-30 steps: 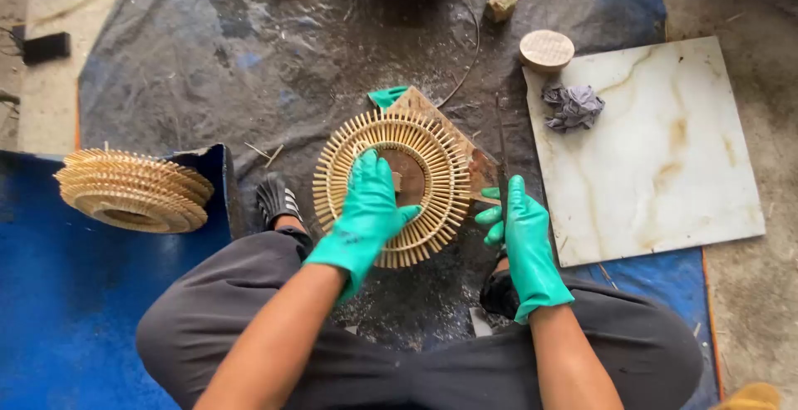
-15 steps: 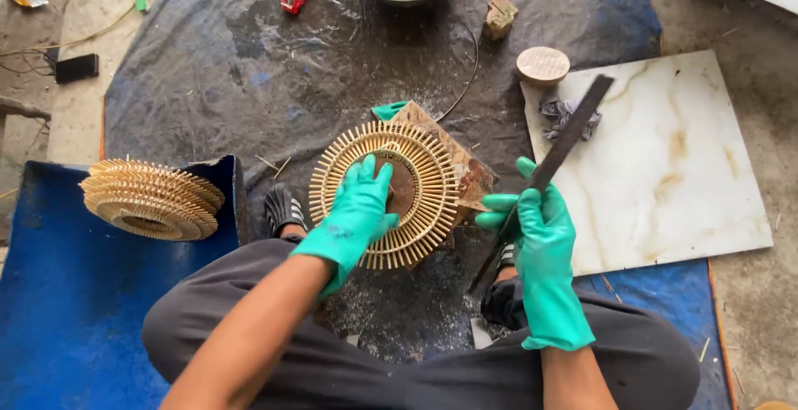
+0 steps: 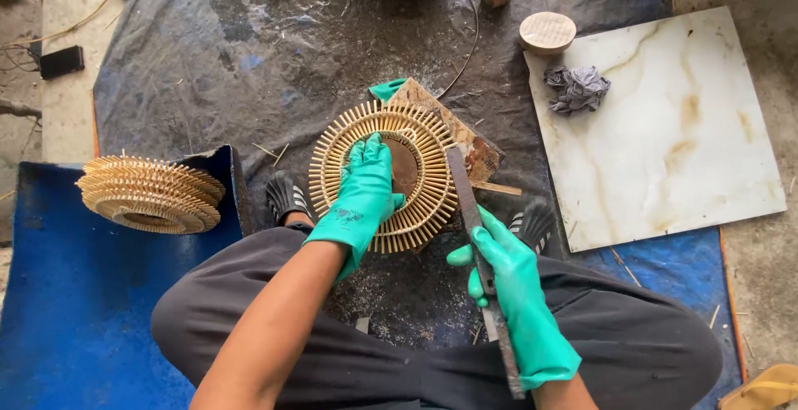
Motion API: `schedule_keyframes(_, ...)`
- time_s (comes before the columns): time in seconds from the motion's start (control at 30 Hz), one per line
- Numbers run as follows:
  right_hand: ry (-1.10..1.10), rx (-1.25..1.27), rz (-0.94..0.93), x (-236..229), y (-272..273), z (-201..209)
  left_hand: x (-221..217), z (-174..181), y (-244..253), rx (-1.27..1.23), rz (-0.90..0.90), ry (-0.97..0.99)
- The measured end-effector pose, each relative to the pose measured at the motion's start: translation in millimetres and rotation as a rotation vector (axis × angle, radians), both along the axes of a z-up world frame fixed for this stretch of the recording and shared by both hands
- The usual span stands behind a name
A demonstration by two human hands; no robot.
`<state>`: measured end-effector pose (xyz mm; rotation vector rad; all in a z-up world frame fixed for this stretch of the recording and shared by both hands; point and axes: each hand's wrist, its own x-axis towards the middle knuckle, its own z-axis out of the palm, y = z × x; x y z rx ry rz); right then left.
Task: The recorder is assembling or finishing circular bamboo or wooden lattice components for furniture.
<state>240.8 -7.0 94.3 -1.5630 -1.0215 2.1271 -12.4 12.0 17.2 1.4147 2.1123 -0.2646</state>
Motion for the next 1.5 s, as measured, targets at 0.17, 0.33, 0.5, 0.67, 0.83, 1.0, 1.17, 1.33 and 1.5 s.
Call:
schedule_keyframes(0.17, 0.027, -0.094, 0.074, -3.9, -9.4, -29.6, 5.4, 5.3, -1.8, -0.010, 0.059, -0.009)
schedule_keyframes(0.33, 0.082, -0.046, -0.030, -6.2, -13.8, -43.8, 4.3, 3.6, -3.4, 0.008, 0.041, -0.018)
schedule_keyframes(0.5, 0.080, -0.047, -0.021, -5.3, -11.3, -52.5, 6.4, 23.5, 3.6, -0.023, 0.050, -0.015)
schedule_keyframes(0.67, 0.007, -0.031, 0.035, -4.4, -7.2, -48.6, 7.3, 37.2, 7.2, 0.037, -0.024, 0.058)
schedule_keyframes(0.83, 0.049, -0.003, -0.029, 2.6, -11.2, -42.9, 16.5, 42.9, 8.9, 0.029, 0.068, 0.042)
schedule_keyframes(1.0, 0.065, 0.022, -0.111, 20.2, -22.1, -37.7, 19.4, 53.6, 16.0, -0.052, 0.086, 0.045)
schedule_keyframes(1.17, 0.027, -0.024, -0.038, 32.6, -22.8, -36.4, 19.1, 53.5, 19.7, -0.077, 0.109, 0.051)
schedule_keyframes(1.33, 0.023, -0.033, -0.127, 30.0, -24.5, -36.4, 18.4, 47.7, 14.4, -0.082, 0.102, 0.037)
schedule_keyframes(1.5, 0.031, -0.057, -0.183, 31.0, -26.5, -47.2, 6.2, 26.3, 5.0, -0.082, 0.012, 0.063)
